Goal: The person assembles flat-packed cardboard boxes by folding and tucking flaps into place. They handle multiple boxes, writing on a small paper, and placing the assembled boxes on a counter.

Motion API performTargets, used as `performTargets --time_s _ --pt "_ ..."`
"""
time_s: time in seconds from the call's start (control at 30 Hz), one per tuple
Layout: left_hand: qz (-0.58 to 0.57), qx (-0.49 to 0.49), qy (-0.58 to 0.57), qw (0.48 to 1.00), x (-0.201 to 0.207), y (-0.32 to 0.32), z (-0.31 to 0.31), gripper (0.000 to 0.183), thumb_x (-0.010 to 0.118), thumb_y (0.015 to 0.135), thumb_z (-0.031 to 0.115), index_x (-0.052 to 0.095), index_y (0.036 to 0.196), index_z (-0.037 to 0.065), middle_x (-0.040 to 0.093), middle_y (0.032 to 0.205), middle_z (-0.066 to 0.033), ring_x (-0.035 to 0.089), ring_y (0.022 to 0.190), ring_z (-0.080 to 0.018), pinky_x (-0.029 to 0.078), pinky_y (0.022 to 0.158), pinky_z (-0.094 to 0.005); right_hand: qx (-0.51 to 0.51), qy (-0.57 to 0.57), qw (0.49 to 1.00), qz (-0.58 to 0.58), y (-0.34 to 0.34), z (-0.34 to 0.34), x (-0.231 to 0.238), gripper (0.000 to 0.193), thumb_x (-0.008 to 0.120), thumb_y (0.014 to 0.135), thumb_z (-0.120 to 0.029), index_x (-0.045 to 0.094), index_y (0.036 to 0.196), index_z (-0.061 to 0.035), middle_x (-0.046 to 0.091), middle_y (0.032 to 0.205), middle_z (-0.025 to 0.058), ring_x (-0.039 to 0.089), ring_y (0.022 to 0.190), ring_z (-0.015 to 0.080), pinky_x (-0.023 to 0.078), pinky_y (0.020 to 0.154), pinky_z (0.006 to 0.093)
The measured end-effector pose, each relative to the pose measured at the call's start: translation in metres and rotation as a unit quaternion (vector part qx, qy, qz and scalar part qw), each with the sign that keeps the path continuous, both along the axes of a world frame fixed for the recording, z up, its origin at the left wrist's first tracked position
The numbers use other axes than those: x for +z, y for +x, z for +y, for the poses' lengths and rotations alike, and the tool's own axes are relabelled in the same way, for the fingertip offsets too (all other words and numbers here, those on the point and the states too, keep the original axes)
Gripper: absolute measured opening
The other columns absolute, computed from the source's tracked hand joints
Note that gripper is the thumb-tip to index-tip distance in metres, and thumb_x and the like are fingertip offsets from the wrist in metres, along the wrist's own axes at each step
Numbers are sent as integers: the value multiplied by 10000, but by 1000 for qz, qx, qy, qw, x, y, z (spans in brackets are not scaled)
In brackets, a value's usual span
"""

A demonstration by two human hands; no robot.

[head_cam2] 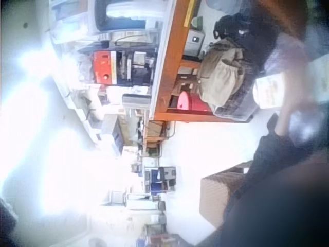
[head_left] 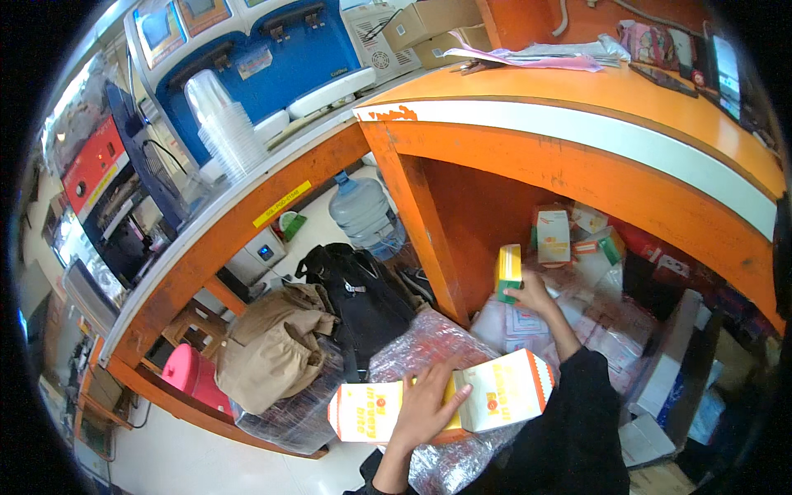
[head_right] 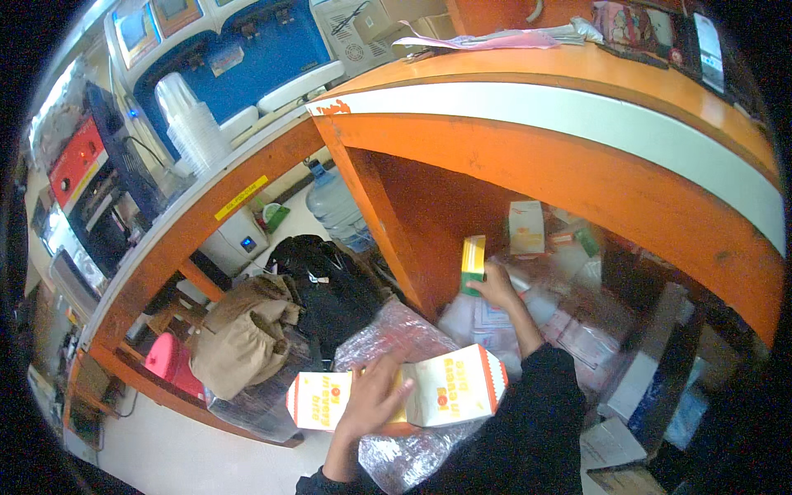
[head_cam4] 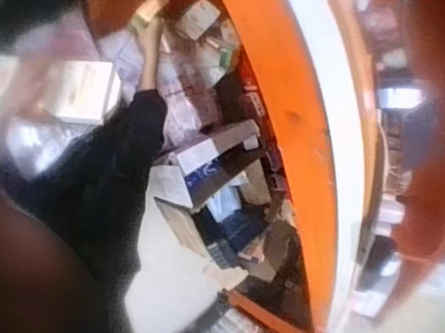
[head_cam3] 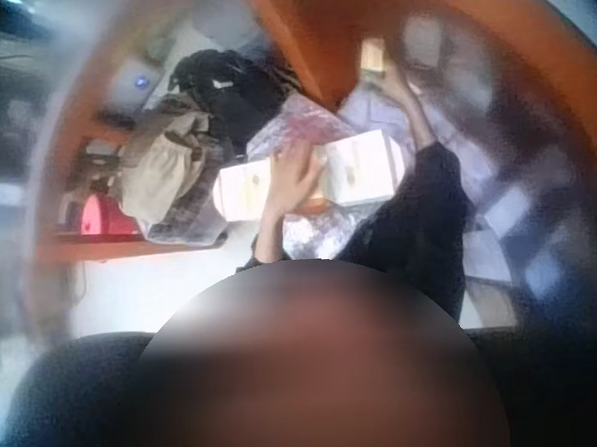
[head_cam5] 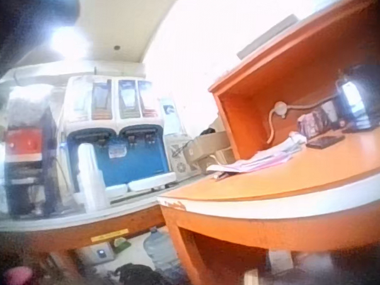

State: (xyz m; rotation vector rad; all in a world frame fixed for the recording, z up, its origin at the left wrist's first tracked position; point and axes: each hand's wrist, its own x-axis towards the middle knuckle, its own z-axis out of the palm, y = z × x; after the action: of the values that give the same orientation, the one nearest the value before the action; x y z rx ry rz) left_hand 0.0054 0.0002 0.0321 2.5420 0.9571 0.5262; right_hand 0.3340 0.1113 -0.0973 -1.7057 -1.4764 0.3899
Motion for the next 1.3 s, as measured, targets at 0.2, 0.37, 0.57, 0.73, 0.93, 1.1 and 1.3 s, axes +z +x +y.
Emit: performTargets --time_s 0.2,0.37,0.57,0.73,0.93,1.1,1.3 --pt "-211 -112 -167 957 -6 -17 9 796 32 902 635 455 1335 118 487 1350 -93 362 1314 -247 132 1086 -462 178 203 729 629 -70 -155 75 543 681 801 -85 438 1283 -28 525 1235 101 525 1085 226 454 915 363" --pt "-476 -32 -490 729 -24 -26 6 640 300 936 534 490 1241 4 590 1162 -162 562 1105 -182 391 981 -319 267 149 725 618 -155 -203 31 832 786 656 -2 359 1364 -91 477 1273 33 435 1211 203 388 995 410" --pt "-551 -8 -464 693 -17 -25 12 294 670 844 160 572 1053 -22 649 987 -101 621 903 -133 480 816 -247 248 178 758 576 -177 -218 51 701 727 772 -171 361 1368 -123 470 1305 36 447 1218 201 382 1000 396" --pt "-515 92 -270 808 -7 -21 4 297 678 816 144 598 1029 -46 672 956 -141 653 822 -156 514 739 -277 80 218 870 435 -168 -202 94 492 533 934 -316 406 1320 -39 516 1271 77 490 1180 189 392 977 349" --pt "-363 183 117 906 -22 -55 -30 326 636 757 230 651 947 -35 656 857 -205 592 809 -354 359 921 -418 102 -87 900 415 -175 -177 105 520 454 957 -387 444 1295 8 527 1259 89 515 1130 154 385 961 283" --pt "-326 300 1 896 -40 -96 -37 438 629 773 226 577 1137 -12 573 1092 -229 469 1080 -377 312 956 -440 76 -179 973 121 -198 -151 113 640 468 894 -532 493 1228 14 614 1107 201 598 1037 291 438 893 349" --pt "-192 415 217 863 -27 -129 -7 675 614 765 165 359 1381 66 286 1458 -161 253 1328 -368 176 1068 -511 42 -266 951 -155 -206 -148 133 818 375 819 -712 505 1206 -3 636 995 268 603 992 402 452 864 424"
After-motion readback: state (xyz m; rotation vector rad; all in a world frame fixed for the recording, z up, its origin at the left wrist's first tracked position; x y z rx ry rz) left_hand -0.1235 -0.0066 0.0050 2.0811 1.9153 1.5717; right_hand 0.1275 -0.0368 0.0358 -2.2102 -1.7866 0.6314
